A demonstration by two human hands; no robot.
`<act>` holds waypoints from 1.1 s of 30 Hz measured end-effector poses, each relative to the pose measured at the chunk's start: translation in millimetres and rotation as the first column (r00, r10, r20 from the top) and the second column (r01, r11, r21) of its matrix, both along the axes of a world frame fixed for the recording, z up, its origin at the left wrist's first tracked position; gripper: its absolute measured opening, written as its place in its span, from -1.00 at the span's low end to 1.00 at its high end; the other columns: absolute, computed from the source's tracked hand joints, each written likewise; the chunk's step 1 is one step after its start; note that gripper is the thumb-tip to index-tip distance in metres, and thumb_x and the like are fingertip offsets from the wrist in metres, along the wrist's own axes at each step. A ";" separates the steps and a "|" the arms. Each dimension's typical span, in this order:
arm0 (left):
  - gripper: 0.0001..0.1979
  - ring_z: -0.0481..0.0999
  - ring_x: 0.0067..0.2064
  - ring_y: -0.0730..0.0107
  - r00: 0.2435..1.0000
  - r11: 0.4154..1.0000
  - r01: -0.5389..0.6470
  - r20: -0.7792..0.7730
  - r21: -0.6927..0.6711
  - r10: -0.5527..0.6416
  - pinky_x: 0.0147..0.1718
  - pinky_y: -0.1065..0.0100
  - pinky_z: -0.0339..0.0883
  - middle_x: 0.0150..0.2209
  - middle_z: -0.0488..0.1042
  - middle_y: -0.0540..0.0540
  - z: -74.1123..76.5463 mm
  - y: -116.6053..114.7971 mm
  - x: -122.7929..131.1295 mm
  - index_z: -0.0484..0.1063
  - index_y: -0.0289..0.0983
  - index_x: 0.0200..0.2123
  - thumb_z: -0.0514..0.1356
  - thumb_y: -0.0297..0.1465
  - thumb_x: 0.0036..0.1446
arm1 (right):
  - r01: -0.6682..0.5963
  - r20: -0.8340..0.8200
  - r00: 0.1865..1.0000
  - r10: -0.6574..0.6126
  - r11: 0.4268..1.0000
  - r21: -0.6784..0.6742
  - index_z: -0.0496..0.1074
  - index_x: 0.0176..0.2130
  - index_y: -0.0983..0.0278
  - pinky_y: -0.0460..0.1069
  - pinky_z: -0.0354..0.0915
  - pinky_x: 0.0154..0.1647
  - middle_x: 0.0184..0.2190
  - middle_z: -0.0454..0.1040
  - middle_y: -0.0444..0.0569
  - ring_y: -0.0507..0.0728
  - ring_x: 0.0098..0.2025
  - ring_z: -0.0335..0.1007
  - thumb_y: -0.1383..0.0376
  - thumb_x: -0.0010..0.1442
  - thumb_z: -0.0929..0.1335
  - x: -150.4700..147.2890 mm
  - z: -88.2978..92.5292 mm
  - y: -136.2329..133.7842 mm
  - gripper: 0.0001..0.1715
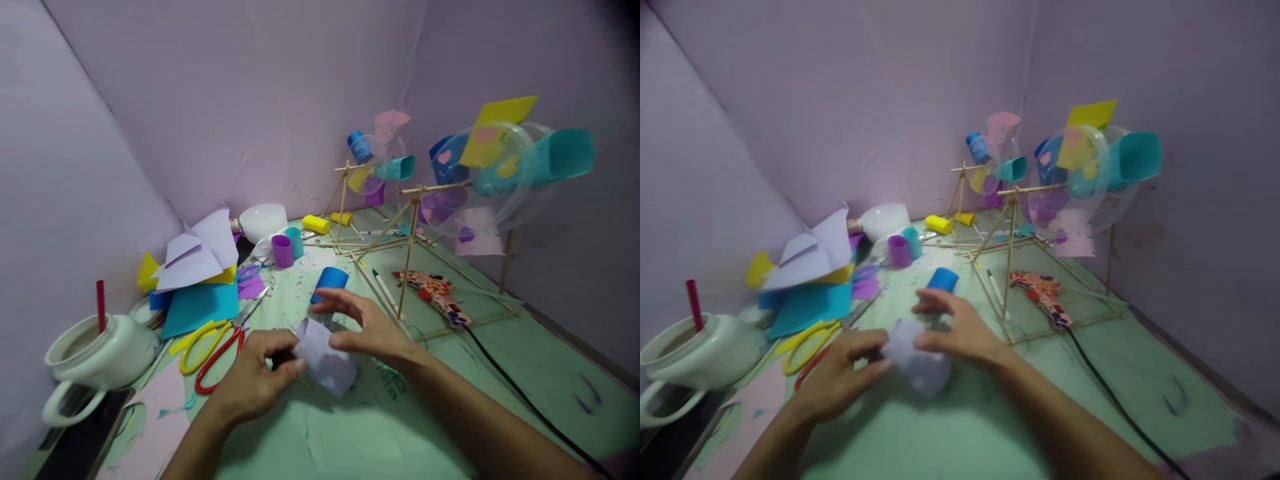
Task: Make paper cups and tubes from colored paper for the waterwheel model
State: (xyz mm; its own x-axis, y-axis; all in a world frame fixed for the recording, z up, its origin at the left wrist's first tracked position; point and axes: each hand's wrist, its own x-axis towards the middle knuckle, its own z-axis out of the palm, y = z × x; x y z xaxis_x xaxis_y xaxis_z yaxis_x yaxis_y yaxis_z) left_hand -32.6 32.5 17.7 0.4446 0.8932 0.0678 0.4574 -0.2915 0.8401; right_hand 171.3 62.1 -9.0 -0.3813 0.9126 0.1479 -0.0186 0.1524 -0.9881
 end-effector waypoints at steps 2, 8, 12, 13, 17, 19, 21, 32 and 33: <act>-0.79 0.17 -0.53 0.49 0.993 0.997 0.057 -0.111 0.051 -0.051 -0.54 0.43 0.00 -0.62 0.18 0.06 -0.7 -2.8 3.6 0.23 -0.27 -0.66 0.14 -0.47 -0.03 | -0.061 0.097 0.994 0.059 0.998 0.013 0.40 -0.05 0.22 0.11 0.24 -0.08 -0.19 0.50 0.02 0.22 -0.13 0.39 0.19 -0.24 0.52 -3.9 -0.6 -3.5 -0.29; -0.78 0.19 -0.53 0.48 0.988 0.990 0.060 -0.147 0.130 -0.040 -0.54 0.42 0.00 -0.61 0.18 0.06 -4.0 -6.2 8.1 0.19 -0.26 -0.65 0.12 -0.50 -0.02 | 0.029 0.159 0.987 -0.029 1.000 0.001 0.52 -0.33 0.24 0.00 0.29 -0.31 -0.37 0.52 -0.05 0.16 -0.29 0.39 0.22 -0.25 0.51 -13.4 1.6 -8.7 -0.62; -0.90 0.21 -0.53 0.49 0.994 0.991 -0.023 -0.104 0.135 0.037 -0.54 0.44 0.04 -0.59 0.24 0.06 -5.6 -6.9 8.3 0.29 -0.25 -0.55 0.15 -0.48 -0.03 | 0.016 0.117 0.993 -0.011 0.999 -0.046 0.49 -0.37 0.27 -0.03 0.26 -0.33 -0.41 0.50 -0.07 0.11 -0.33 0.37 0.24 -0.23 0.50 -12.8 3.2 -6.8 -0.67; -0.97 0.23 -0.53 0.48 0.995 0.992 -0.059 -0.075 0.112 0.068 -0.54 0.44 0.07 -0.58 0.27 0.06 -6.8 -6.9 8.8 0.34 -0.24 -0.47 0.17 -0.47 -0.04 | 0.016 0.096 0.995 -0.010 0.998 -0.056 0.48 -0.37 0.27 -0.04 0.25 -0.35 -0.43 0.49 -0.09 0.09 -0.36 0.36 0.25 -0.22 0.50 -12.6 2.6 -6.3 -0.68; -0.61 0.28 -0.53 0.49 0.966 0.973 -0.231 0.114 -0.015 0.231 -0.53 0.45 0.17 -0.46 0.35 0.05 -13.4 -4.8 12.3 0.31 -0.18 -0.13 0.25 -0.41 -0.09 | 0.055 -0.070 0.995 -0.064 0.991 -0.124 0.45 -0.38 0.26 -0.09 0.22 -0.45 -0.48 0.46 -0.13 0.04 -0.44 0.34 0.30 -0.22 0.50 -13.6 -3.5 -5.6 -0.70; -0.57 0.29 -0.54 0.50 0.942 0.957 -0.288 0.169 -0.030 0.289 -0.54 0.46 0.18 -0.43 0.39 0.03 -16.0 -3.2 14.6 0.35 -0.18 -0.11 0.29 -0.41 -0.14 | 0.052 -0.182 0.980 -0.085 0.982 -0.182 0.42 -0.38 0.25 -0.10 0.23 -0.46 -0.49 0.46 -0.15 0.03 -0.45 0.35 0.31 -0.22 0.50 -15.6 -7.0 -6.2 -0.69; -0.69 0.32 -0.52 0.48 0.932 0.950 -0.313 0.187 -0.011 0.309 -0.53 0.46 0.19 -0.45 0.42 0.01 -16.9 -2.0 17.2 0.45 -0.21 -0.22 0.28 -0.40 -0.13 | 0.038 -0.253 0.963 -0.095 0.974 -0.223 0.40 -0.40 0.25 -0.10 0.23 -0.45 -0.49 0.46 -0.16 0.02 -0.46 0.36 0.32 -0.21 0.50 -18.2 -9.9 -7.4 -0.70; -0.86 0.26 -0.61 0.52 0.847 0.903 -0.410 0.313 -0.130 0.430 -0.65 0.50 0.09 -0.69 0.35 0.03 -16.1 -4.1 24.2 0.45 -0.30 -0.64 0.27 -0.38 -0.15 | 0.050 -0.134 0.987 -0.087 0.966 -0.255 0.51 -0.39 0.32 -0.05 0.27 -0.40 -0.46 0.52 -0.07 0.05 -0.45 0.39 0.25 -0.15 0.48 -21.6 -11.2 -13.5 -0.75; -0.86 0.24 -0.62 0.53 0.846 0.906 -0.401 0.323 -0.137 0.424 -0.66 0.51 0.08 -0.69 0.35 0.03 -17.7 -3.9 23.6 0.45 -0.30 -0.63 0.27 -0.37 -0.15 | 0.052 -0.124 0.988 -0.087 0.965 -0.259 0.52 -0.40 0.32 -0.06 0.27 -0.41 -0.47 0.52 -0.07 0.06 -0.46 0.38 0.24 -0.15 0.48 -21.7 -10.7 -13.9 -0.75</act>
State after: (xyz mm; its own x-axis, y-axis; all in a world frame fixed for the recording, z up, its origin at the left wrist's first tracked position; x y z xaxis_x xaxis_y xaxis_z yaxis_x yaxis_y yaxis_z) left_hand -9.0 28.6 0.1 -0.0059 0.9964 0.0850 0.2097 -0.0819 0.9743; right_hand 149.6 48.2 -19.6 -0.3079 0.9502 -0.0471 -0.1509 -0.0976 -0.9837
